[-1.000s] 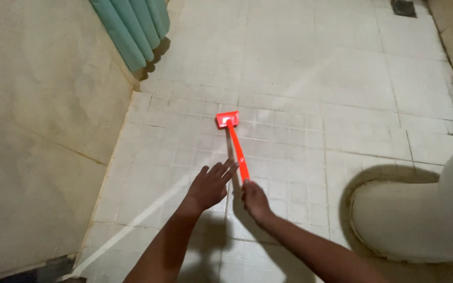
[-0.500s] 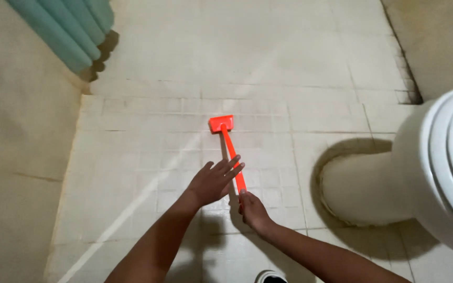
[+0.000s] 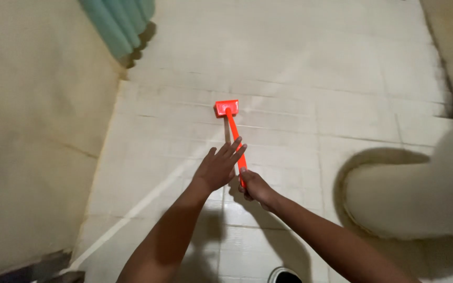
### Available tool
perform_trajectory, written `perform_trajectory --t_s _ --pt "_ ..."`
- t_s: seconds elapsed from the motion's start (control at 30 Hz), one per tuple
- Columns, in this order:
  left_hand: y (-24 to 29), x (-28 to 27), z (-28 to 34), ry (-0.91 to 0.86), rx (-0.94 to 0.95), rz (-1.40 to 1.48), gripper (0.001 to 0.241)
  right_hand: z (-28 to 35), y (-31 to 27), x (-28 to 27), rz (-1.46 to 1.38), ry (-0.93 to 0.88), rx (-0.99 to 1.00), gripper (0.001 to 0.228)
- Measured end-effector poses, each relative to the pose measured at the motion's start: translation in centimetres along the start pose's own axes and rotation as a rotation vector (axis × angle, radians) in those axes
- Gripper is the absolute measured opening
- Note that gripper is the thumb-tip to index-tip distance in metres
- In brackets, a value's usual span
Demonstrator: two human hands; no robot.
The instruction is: The person uses a red floor squeegee to push water across a tiled bathroom floor. They repeatedly move the squeegee back and forth, directing the water toward the drain and around the base of a white toilet.
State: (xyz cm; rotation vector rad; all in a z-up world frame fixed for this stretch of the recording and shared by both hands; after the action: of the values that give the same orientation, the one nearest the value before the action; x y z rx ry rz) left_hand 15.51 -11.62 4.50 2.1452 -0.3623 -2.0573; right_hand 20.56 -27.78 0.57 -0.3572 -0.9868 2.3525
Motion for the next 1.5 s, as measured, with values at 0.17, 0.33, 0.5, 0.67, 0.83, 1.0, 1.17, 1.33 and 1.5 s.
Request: perform_trajectory --t_s 0.17,0.33,0.5,0.67,0.83,1.0,1.17,1.33,1.5 --pt "-3.3 -1.5 5.0 -0.016 -0.088 -0.020 0.087 -2.1 -0.8 4.8 0.088 -0.101 -0.029 0.043" --pt "-6.7 -3.2 9.5 0.005 -0.280 -0.107 0.087 -5.4 -3.2 10.4 0.192 -0.197 -0.103 0.045" --pt "-8.9 -4.3 13.3 0.017 -0.431 -0.067 0.088 -6.8 -3.5 14.1 0.245 -0.205 -0.125 0.047" --pt "-8.2 -3.0 14.2 0.122 -0.315 -0.085 0.085 -5.5 -2.1 12.4 0.307 -0.074 -0.227 0.049" --pt "-6.5 -2.1 9.8 0.172 -0.187 -0.095 0.083 -4.8 -2.5 7.8 0.334 0.112 -0.253 0.050" --pt "-3.5 -1.0 3.5 0.278 -0.060 -0.071 0.076 -5.1 -2.7 1.1 0.147 0.306 -0.207 0.047" --pt "1.3 0.6 -1.3 0.218 0.064 -0.022 0.074 -3.8 -0.3 -6.7 0.007 0.493 -0.188 0.046" --pt "5.2 0.1 -3.8 0.156 0.197 0.055 0.072 -1.2 3.4 -9.7 -0.152 0.609 -0.124 0.046" --pt "7.7 0.2 -4.6 0.022 0.319 0.157 0.071 2.0 10.4 -6.3 -0.242 0.588 -0.058 0.047"
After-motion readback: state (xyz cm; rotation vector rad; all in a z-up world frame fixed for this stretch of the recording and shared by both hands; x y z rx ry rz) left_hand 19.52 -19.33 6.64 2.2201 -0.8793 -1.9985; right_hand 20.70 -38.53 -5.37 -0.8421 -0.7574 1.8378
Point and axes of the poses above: each hand's wrist, its own z-axis away from the middle knuckle, its own x-axis out of the palm, y = z × x, the point moved 2 cm from there along -z, towards the middle knuckle, and after that the axes turned 9 degrees about z, right-handed, at the moved point
